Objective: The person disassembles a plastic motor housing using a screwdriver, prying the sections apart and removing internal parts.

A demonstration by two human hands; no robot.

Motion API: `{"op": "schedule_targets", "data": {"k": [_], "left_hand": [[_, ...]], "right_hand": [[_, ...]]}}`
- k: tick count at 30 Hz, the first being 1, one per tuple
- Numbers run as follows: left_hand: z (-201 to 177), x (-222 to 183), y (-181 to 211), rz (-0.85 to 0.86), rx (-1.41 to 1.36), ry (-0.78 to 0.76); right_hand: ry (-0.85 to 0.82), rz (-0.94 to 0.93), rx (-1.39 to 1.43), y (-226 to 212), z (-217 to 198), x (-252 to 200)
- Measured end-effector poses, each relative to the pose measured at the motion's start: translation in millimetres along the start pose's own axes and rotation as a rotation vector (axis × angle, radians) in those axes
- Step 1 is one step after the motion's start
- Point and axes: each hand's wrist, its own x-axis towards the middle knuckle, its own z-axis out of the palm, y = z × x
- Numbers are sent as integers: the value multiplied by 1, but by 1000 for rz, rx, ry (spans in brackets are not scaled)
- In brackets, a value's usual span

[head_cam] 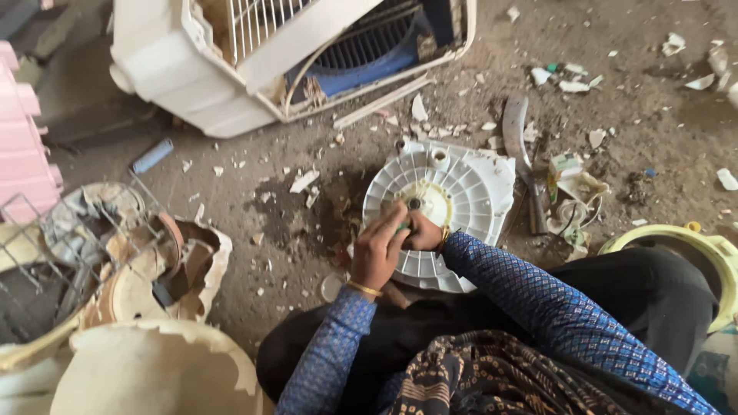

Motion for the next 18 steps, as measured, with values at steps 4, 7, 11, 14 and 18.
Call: {"op": "schedule_targets", "data": {"k": [4, 7, 11, 14, 18], "left_hand": [[-6, -2, -5, -117, -142, -171], [5, -10, -8, -203, -23, -84], [16, -11, -10, -341, 158, -60], [10, -9, -7, -281, 92, -75], [-1, -3, -3, -49, -77, -77]], "right_hand": [[-182, -6, -21, -17, -3, 1], [291, 111, -132, -42, 30, -10], [636, -218, -314, -48, 72, -23], [515, -123, -331, -25, 63, -20], [208, -11, 26, -1, 19, -8]]}}
